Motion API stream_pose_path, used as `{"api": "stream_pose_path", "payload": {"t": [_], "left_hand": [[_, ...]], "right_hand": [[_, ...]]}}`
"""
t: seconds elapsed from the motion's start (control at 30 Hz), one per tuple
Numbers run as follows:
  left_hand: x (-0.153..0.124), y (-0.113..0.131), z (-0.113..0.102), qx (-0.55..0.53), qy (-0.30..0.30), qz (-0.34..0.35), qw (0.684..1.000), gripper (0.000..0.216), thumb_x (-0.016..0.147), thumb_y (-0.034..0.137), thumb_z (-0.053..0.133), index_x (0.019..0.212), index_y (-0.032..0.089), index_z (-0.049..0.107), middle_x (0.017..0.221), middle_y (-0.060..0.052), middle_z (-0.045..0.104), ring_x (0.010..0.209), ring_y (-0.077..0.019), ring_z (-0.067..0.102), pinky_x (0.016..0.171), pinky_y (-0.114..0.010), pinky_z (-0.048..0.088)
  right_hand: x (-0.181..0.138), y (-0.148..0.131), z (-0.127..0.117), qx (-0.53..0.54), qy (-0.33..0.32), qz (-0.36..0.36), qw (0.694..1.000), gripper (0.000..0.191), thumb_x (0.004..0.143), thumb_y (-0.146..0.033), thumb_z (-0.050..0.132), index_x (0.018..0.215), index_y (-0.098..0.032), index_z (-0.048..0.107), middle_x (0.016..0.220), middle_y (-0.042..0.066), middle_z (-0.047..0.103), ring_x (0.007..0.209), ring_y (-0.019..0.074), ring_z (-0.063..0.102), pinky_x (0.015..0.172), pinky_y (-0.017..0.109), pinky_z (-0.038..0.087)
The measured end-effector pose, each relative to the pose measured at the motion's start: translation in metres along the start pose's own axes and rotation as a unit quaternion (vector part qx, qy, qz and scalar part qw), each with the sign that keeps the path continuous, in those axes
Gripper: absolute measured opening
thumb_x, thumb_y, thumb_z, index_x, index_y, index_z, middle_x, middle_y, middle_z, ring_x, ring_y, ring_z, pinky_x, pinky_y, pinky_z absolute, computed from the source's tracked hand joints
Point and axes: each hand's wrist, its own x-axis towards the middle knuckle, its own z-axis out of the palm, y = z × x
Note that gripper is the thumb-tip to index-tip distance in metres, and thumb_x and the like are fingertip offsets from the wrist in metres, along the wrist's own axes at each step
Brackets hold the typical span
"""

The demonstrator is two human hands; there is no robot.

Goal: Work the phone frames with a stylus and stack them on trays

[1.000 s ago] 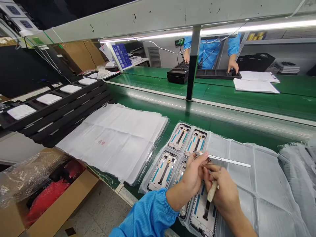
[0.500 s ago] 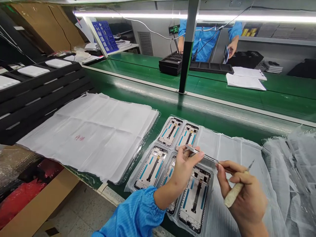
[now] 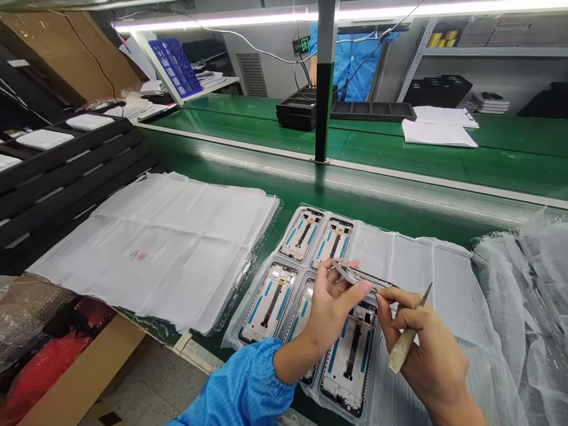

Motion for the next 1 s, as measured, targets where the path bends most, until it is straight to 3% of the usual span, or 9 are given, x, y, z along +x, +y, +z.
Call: {"api": "stream_pose_path", "payload": {"t": [0.33,0.53,1.0], "left_hand": [[-0.002,0.001,-0.001,0.006,-0.014,0.011,1.0,0.082,0.068,0.046,0.095,0.123,0.015,0.042,0.143,-0.02,0.06,0.103,-0.0126,0.066,0.095,-0.028,0.054],[-0.005,0.002,0.0,0.029,-0.018,0.024,0.999,0.078,0.07,0.043,0.093,0.124,0.015,0.042,0.143,-0.02,0.058,0.105,-0.0146,0.065,0.093,-0.03,0.056],[-0.007,0.003,-0.001,0.026,-0.023,0.03,0.999,0.071,0.074,0.033,0.089,0.125,0.016,0.042,0.145,-0.018,0.057,0.1,-0.0117,0.064,0.092,-0.028,0.055]], "right_hand": [[-0.008,0.0,-0.003,-0.032,-0.006,-0.01,0.999,0.022,0.107,-0.004,0.059,0.097,-0.016,0.045,0.115,0.006,0.062,0.093,0.0121,0.064,0.078,0.021,0.052],[-0.01,0.001,-0.005,-0.033,-0.012,-0.032,0.999,0.019,0.106,-0.003,0.057,0.098,-0.016,0.046,0.118,0.01,0.062,0.093,0.0139,0.064,0.07,0.022,0.051],[-0.009,-0.001,-0.005,-0.046,0.001,-0.048,0.998,0.019,0.105,-0.001,0.061,0.1,-0.014,0.048,0.12,0.012,0.062,0.095,0.014,0.063,0.072,0.022,0.052]]}}
